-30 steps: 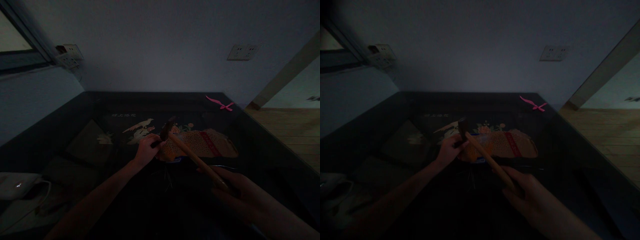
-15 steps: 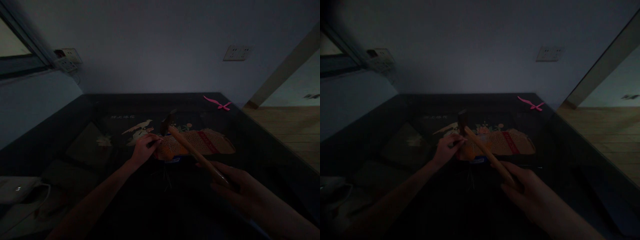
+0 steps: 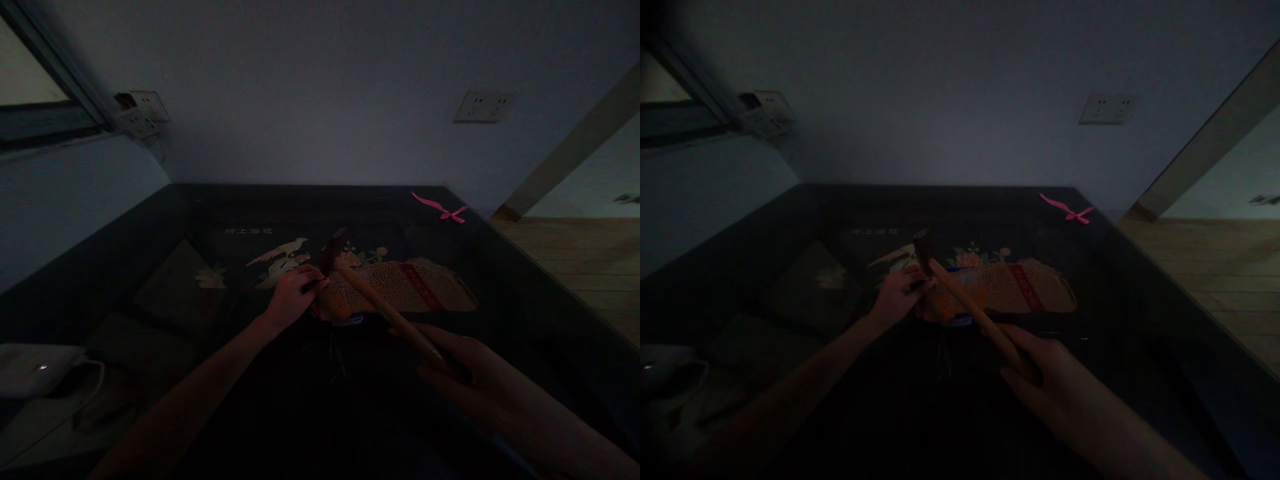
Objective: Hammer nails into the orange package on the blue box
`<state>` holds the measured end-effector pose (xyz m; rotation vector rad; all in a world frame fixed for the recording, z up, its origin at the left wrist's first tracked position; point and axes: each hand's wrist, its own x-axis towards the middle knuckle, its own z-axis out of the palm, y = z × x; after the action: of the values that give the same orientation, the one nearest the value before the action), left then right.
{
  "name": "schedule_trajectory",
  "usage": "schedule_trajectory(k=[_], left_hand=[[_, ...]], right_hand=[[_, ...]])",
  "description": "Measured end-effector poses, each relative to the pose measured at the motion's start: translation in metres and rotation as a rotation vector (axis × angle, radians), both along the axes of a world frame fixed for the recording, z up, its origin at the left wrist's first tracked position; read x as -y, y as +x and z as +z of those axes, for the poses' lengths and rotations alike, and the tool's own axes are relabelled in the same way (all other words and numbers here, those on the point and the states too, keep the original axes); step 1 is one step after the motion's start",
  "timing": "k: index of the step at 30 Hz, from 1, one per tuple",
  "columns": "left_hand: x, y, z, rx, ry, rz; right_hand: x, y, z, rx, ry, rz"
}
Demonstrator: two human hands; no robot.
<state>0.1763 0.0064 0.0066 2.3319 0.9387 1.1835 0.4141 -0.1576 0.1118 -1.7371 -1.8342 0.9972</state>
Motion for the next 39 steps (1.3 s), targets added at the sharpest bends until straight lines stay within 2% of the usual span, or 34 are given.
schedule_trajectory(k=[5, 9, 14, 18, 24, 30, 34, 39], left_hand=[[-0.001, -0.001, -0.002, -0.008, -0.009, 0.001], [0.000, 0.000, -0.002, -0.015, -0.008, -0.019], [-0.001, -0.001, -0.003, -0.025, -0.014, 0.010], [0.000, -0.001, -0.003, -0.028, -0.033, 0.001], [0.000, 0.000, -0.003, -0.019, -0.036, 0.006], [0.001, -0.001, 0.004, -0.014, -0.040, -0.020], [0.001, -0.002, 0.012, -0.010, 0.000, -0.033], [0.002, -0.005, 0.014, -0.003, 0.053, -0.054]], right_hand=[[0.001, 0.001, 0.000, -0.005, -0.064, 0.004], [0.006, 0.003, -0.001, -0.008, -0.054, -0.073], [0.005, 0.005, -0.011, -0.040, -0.097, -0.030], [0.006, 0.007, -0.012, -0.050, -0.040, -0.072], [0.005, 0.005, -0.011, -0.109, -0.049, -0.033], [0.011, 0.015, -0.025, -0.211, -0.064, -0.136], [0.008, 0.019, -0.039, -0.402, -0.119, -0.232], [-0.002, 0.016, -0.057, -0.557, -0.061, -0.314]])
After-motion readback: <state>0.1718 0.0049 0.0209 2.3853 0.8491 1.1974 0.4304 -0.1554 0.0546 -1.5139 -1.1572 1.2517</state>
